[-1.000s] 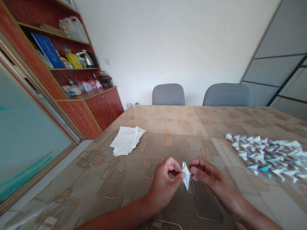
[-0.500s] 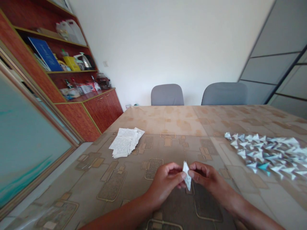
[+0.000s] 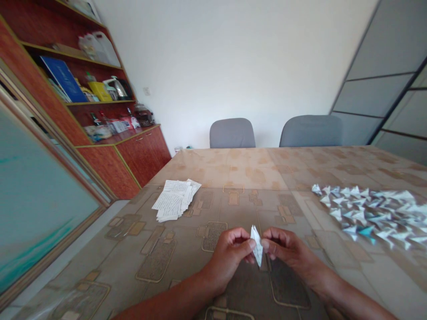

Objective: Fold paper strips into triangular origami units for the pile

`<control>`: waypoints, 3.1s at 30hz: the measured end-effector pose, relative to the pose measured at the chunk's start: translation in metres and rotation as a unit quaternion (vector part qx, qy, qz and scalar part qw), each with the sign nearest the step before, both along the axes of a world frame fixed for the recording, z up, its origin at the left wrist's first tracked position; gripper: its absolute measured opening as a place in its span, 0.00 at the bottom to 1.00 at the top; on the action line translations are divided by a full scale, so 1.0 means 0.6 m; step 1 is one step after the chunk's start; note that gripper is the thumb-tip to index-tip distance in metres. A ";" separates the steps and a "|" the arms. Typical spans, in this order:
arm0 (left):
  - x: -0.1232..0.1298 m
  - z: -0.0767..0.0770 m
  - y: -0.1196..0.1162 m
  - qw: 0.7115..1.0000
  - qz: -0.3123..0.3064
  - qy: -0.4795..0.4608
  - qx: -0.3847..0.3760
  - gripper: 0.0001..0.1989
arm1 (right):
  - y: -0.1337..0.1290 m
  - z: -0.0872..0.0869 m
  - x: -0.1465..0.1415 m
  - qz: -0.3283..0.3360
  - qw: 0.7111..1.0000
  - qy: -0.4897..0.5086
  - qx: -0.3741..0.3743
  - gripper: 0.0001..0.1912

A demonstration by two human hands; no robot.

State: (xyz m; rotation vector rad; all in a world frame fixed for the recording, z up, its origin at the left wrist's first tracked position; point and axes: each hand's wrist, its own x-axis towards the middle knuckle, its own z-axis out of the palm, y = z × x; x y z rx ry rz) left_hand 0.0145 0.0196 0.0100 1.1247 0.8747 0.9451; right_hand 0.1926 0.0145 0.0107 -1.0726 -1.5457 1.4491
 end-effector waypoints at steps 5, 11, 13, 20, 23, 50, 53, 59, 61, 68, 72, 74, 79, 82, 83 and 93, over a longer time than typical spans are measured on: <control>-0.001 -0.003 0.006 0.999 -0.008 0.023 0.035 0.16 | -0.004 0.004 0.003 -0.010 0.998 -0.038 0.042 0.21; -0.002 0.002 0.009 0.999 0.029 0.030 0.030 0.14 | -0.004 -0.005 0.000 0.003 0.997 -0.039 0.060 0.20; -0.002 0.004 0.007 0.998 0.041 0.025 0.027 0.13 | -0.004 -0.007 -0.004 0.003 0.998 -0.032 0.054 0.21; 0.000 0.010 -0.002 0.998 0.065 0.010 0.004 0.13 | -0.015 0.004 -0.014 -0.024 0.995 -0.063 0.074 0.19; -0.001 0.009 0.002 0.999 0.044 -0.005 0.002 0.14 | -0.016 0.010 -0.011 -0.023 0.991 -0.088 0.100 0.18; -0.002 0.016 0.009 0.998 0.051 -0.031 0.011 0.15 | -0.007 0.006 -0.013 -0.051 0.995 -0.027 0.075 0.24; -0.001 0.013 0.006 0.997 0.063 -0.047 0.004 0.15 | -0.010 0.005 -0.017 -0.051 0.995 -0.017 0.078 0.22; -0.003 0.007 0.006 0.997 0.040 -0.033 0.048 0.16 | -0.017 0.018 -0.016 -0.047 0.995 -0.018 0.089 0.19; -0.005 0.013 0.006 0.998 0.028 -0.026 0.057 0.17 | -0.015 0.022 -0.011 -0.039 0.995 -0.021 0.093 0.19; -0.008 0.027 0.007 0.997 0.026 0.001 0.075 0.14 | -0.012 0.033 0.003 -0.018 0.993 -0.057 0.106 0.19; -0.007 0.026 0.005 0.997 0.031 0.005 0.069 0.14 | -0.014 0.037 0.002 -0.014 0.992 -0.069 0.106 0.20; -0.007 0.025 0.003 0.997 0.034 0.005 0.074 0.15 | -0.015 0.038 0.000 -0.013 0.991 -0.072 0.110 0.20; -0.005 0.025 0.005 0.997 0.054 -0.028 0.053 0.15 | -0.014 0.032 -0.006 -0.032 0.990 -0.055 0.124 0.19; -0.004 0.024 0.006 0.996 0.067 -0.042 0.037 0.15 | -0.013 0.026 -0.008 -0.048 0.989 -0.051 0.127 0.18; -0.003 0.024 0.006 0.996 0.066 -0.043 0.038 0.16 | -0.014 0.026 -0.009 -0.056 0.988 -0.056 0.131 0.17; 0.001 0.006 0.008 0.997 0.047 -0.057 0.012 0.15 | -0.018 0.031 -0.008 -0.119 0.948 -0.170 0.241 0.12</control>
